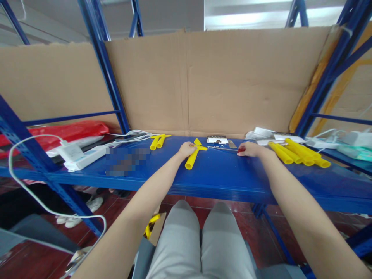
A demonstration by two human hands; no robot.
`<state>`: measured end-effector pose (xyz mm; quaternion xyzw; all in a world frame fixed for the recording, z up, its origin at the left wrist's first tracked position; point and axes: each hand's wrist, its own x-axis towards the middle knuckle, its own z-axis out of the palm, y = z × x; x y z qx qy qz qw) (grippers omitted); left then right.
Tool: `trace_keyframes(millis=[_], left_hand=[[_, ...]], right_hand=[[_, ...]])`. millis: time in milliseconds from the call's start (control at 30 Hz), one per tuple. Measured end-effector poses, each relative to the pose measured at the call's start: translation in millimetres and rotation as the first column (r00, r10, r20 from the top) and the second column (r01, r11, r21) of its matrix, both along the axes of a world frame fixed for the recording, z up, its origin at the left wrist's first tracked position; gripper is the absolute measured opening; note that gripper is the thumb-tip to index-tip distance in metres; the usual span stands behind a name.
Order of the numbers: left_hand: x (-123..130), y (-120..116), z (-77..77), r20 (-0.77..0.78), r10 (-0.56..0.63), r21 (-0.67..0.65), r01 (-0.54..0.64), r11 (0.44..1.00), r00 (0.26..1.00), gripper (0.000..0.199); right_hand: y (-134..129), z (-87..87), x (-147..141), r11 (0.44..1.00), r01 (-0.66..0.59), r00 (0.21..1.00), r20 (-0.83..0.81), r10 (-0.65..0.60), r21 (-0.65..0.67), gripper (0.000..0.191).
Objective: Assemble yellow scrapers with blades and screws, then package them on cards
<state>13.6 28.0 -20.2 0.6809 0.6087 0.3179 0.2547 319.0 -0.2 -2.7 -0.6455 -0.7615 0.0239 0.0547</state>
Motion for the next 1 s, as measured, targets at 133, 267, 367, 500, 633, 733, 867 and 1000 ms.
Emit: trace_keyframes(millis=[133,267,367,500,633,733,867,1000], left_hand=[[-3,4,0.5,0.029,0.026,0.019,-0.027,0.999,0.999,0.031],[-14,11,2.3,0.072,0.131,0.058,-0.136,0.989,0.989,0.027],[-24,18,2.8,0.123,0.206,0.046,-0.213,0.976,0.971,0.025],[-34,23,0.8,0.222,0.218,0.014,-0.227,0.974,0.95,0.024],[-36,27,-4.1,0.244,0.192,-0.013,-0.195,0.981,0.95,0.023],[-37,29,-7.0,0.248,0.18,-0.015,-0.183,0.983,0.952,0.021],[-38,28,-6.9,0.258,0.172,-0.019,-0.173,0.985,0.951,0.021],[-38,25,-4.5,0.271,0.172,-0.025,-0.172,0.985,0.947,0.02]], right_hand=[[-1,0.2,-3,0.999,0.006,0.999,0.032,-0.008,0.049,0.02],[-2,1.5,-9,0.991,0.012,1.0,0.023,-0.015,0.132,0.026],[-4,3.8,-16,0.985,0.028,1.0,-0.007,-0.027,0.169,0.029],[-6,10.1,-29,0.966,0.093,0.996,-0.024,-0.09,0.242,0.031],[0,16.7,-43,0.959,0.104,0.992,0.041,-0.119,0.262,0.032],[15,18.0,-48,0.96,0.128,0.982,0.107,-0.159,0.25,0.032],[42,15.4,-48,0.955,0.224,0.964,0.098,-0.246,0.194,0.037],[61,11.5,-51,0.949,0.284,0.958,0.005,-0.288,0.136,0.043]])
